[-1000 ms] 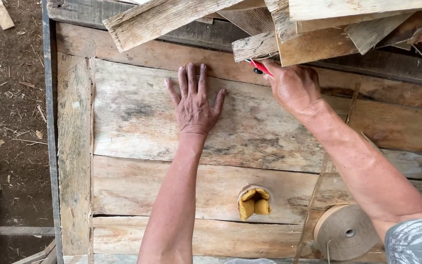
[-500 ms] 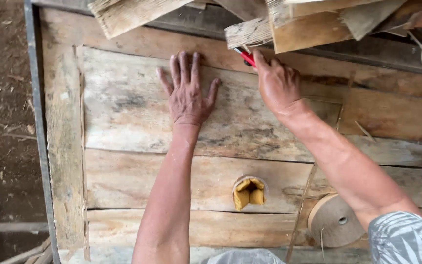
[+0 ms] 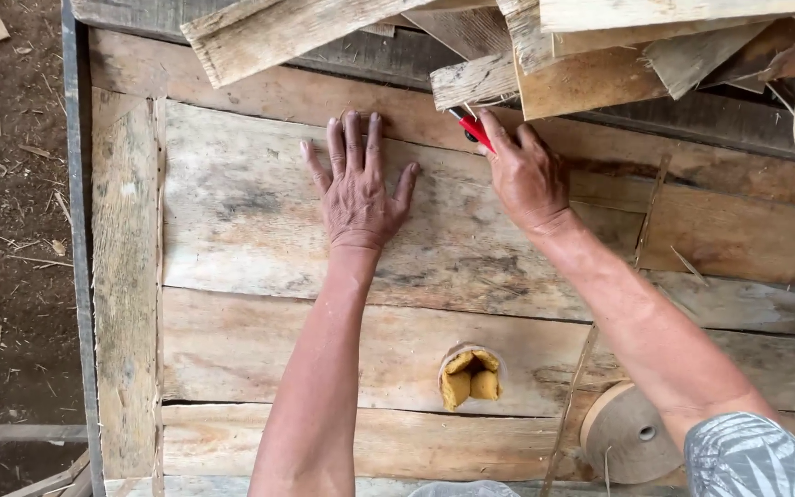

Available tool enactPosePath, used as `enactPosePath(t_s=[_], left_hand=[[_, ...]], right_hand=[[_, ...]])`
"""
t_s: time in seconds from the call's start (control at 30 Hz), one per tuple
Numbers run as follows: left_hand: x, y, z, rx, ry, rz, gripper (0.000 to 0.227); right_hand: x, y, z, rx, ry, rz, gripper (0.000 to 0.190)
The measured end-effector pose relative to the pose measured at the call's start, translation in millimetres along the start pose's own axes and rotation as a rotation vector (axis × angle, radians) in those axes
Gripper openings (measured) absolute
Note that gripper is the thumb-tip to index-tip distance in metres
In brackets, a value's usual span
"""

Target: Cutting thin wood strips and fitting them into the gaps between larger wooden planks on a surface.

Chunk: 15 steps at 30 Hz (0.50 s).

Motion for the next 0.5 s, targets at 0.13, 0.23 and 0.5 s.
enactPosePath(t_s=[0.13, 0.23, 0.5], left_hand=[[1, -3, 2, -0.013, -0.013, -0.005, 0.085], [-2, -1, 1, -0.009, -0.008, 0.0, 0.083], [1, -4, -1, 0.003, -0.016, -0.002, 0.078]], right_hand=[[5, 5, -35, 0.026, -0.028, 0.01, 0.044], [-4, 10, -42, 0.208, -0.004, 0.094, 0.043], [4, 37, -61, 0.456, -0.071, 0.224, 0.039]])
Point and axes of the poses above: each hand's wrist, its own y-axis towards the middle knuckle, its own z-axis out of the palm, x = y × z, the point moved 1 cm from there along y, towards the middle knuckle, and after that the axes turned 5 degrees about -z, right-handed, at the moved point
